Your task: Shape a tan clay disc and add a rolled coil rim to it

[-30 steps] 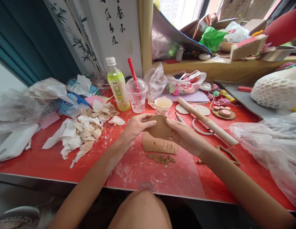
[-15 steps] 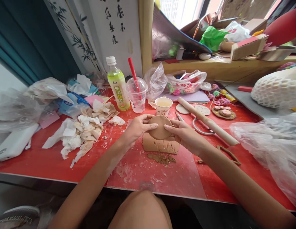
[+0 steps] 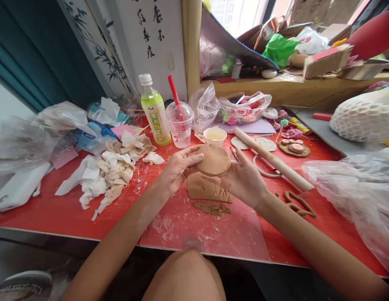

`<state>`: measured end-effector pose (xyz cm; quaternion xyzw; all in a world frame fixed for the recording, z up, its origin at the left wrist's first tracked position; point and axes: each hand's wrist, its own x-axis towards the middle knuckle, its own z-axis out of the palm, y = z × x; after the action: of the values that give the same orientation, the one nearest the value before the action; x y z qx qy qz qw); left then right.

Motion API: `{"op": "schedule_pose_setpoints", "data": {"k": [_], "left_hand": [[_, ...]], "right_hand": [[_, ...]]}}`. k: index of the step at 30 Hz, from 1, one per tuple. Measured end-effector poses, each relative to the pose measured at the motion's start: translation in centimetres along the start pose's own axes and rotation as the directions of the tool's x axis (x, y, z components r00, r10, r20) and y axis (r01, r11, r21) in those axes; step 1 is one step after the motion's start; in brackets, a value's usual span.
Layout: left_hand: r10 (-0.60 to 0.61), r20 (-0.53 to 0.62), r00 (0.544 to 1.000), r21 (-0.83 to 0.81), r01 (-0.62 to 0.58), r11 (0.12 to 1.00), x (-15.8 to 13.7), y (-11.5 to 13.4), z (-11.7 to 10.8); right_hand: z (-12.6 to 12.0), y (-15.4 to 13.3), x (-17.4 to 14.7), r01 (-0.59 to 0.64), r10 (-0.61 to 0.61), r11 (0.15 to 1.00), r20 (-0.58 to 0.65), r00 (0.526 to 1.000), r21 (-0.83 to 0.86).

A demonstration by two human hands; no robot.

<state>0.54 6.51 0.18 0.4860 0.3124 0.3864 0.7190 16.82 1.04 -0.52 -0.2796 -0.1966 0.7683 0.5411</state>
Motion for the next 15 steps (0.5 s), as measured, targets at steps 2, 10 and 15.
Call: {"op": "schedule_pose_setpoints", "data": {"k": [2, 10, 15], "left_hand": [[-0.025, 0.068, 0.997, 0.006, 0.024, 1.000, -0.1, -0.3, 0.3], [0.610, 0.095, 0.787, 0.789, -0.433, 0.436, -1.7, -0.6, 1.7], [0.472, 0.516, 0.715, 0.750, -0.643, 0.156, -2.0, -1.3, 1.4]], "right_hand": [[-0.1, 0.2, 0.1, 0.044, -0.045, 0.997, 0.009, 0.999, 0.064], [0.3, 1.1, -0.4, 0.071, -0.063, 0.994, 0.095, 0.993, -0.078], [0.8, 1.0, -1.1, 0.064, -0.054, 0.978, 0.059, 0.997, -0.200]]}}
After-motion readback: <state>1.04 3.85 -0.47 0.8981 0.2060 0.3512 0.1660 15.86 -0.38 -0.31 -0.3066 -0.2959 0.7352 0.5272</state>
